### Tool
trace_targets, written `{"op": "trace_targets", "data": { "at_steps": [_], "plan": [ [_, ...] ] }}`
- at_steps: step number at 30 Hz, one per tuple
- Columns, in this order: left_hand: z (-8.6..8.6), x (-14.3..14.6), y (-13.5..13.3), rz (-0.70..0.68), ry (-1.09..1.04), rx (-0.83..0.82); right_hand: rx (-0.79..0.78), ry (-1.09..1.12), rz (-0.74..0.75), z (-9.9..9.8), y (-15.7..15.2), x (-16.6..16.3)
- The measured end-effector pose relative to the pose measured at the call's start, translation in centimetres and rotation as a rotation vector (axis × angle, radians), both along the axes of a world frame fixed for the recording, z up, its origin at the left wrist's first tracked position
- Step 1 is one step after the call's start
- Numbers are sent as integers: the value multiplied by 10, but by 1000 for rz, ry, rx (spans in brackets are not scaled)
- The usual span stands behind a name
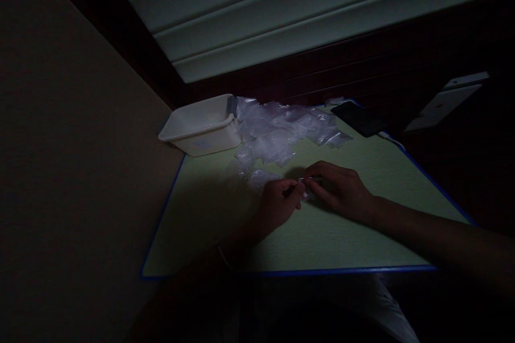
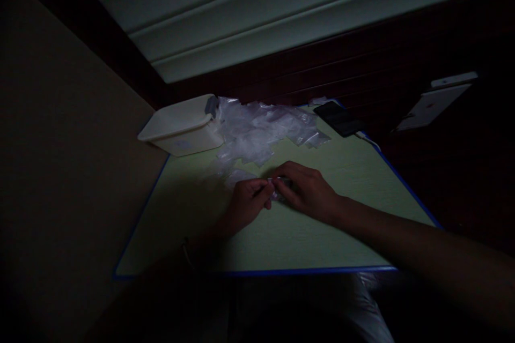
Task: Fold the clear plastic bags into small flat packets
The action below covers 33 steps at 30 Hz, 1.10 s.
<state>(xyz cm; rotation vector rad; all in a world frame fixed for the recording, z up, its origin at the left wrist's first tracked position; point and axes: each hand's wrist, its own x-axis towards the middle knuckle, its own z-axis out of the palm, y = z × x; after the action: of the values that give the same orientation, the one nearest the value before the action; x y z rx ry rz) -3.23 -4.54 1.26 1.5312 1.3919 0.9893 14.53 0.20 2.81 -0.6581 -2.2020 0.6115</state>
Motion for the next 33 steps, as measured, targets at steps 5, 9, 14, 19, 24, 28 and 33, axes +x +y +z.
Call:
{"op": "trace_targets", "data": {
  "at_steps": [5,9,14,19,24,28,33],
  "plan": [
    [-2,1,0,11,0,1,-41,0,-27,1,0,0],
    [-5,1,0,11,-44,29,-190,22,-55,1,2,-2],
    [-2,2,2,1,-82,51,-489,146,-44,1,6,-6],
    [-3,3,2,22,-95,34,-699,241,19,0,9,-8],
    [-6,2,2,-2,-107,21,-726,163,50,-2,11,-7],
    [-4,2,2,1,-106,8,-776,181,52,-3,12,-8],
    [-1,2,2,-10,-126,-7,-766,200,62,-4,11,-9]
  ]
}}
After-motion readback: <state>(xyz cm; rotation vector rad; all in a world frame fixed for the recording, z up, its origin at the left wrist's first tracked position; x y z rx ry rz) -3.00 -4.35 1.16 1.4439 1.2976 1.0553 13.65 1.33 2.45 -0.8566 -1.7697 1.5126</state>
